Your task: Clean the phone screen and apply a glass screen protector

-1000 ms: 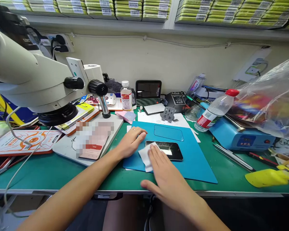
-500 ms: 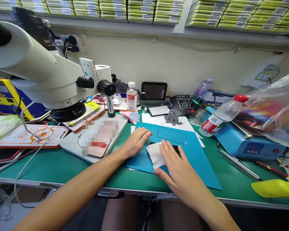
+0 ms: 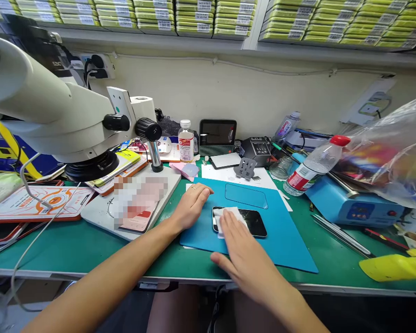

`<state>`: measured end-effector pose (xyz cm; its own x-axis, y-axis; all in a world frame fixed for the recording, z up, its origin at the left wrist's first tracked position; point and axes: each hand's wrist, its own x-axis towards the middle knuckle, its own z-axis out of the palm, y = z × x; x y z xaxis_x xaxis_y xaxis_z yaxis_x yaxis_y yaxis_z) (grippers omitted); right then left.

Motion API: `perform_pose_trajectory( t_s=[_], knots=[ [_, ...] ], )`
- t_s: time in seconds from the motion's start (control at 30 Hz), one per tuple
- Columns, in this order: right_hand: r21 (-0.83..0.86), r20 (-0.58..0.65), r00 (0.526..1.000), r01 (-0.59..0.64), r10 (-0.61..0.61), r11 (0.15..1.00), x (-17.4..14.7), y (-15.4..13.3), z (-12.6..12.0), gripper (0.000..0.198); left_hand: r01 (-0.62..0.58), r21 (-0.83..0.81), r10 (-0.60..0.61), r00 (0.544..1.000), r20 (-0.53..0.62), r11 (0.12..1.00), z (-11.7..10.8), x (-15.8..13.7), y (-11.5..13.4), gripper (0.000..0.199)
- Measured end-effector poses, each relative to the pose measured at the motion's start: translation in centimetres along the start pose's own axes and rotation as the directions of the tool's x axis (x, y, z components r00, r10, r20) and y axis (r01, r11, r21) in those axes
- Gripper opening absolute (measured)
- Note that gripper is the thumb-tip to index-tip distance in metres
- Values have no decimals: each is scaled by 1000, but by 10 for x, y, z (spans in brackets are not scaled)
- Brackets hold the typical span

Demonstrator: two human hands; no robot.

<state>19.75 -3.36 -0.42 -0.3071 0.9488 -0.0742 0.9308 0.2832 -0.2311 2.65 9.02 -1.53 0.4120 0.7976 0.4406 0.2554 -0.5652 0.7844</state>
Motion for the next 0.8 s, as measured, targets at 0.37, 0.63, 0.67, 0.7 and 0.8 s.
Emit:
perform_pose_trajectory(
  t_s=[0.37, 0.63, 0.67, 0.7, 0.8],
  knots=[
    [31, 18, 1000, 21, -22, 999, 2, -3, -8, 97, 12, 30, -12, 1000, -3, 999, -3, -5, -2, 50],
    [-37, -68, 976, -207, 205, 978, -4, 42, -12, 100, 26, 45, -27, 999, 40, 999, -1, -1, 3, 46],
    [-28, -71, 974, -218, 216, 975, 4, 33, -11, 104, 27, 42, -29, 999, 38, 999, -1, 0, 2, 46],
    [-10, -59, 979, -198, 197, 980, 10, 22, -10, 105, 26, 40, -28, 999, 33, 999, 0, 0, 2, 46],
    [64, -16, 996, -86, 88, 994, 21, -17, -6, 109, 25, 26, -25, 1000, 18, 999, 0, -1, 0, 47]
  ],
)
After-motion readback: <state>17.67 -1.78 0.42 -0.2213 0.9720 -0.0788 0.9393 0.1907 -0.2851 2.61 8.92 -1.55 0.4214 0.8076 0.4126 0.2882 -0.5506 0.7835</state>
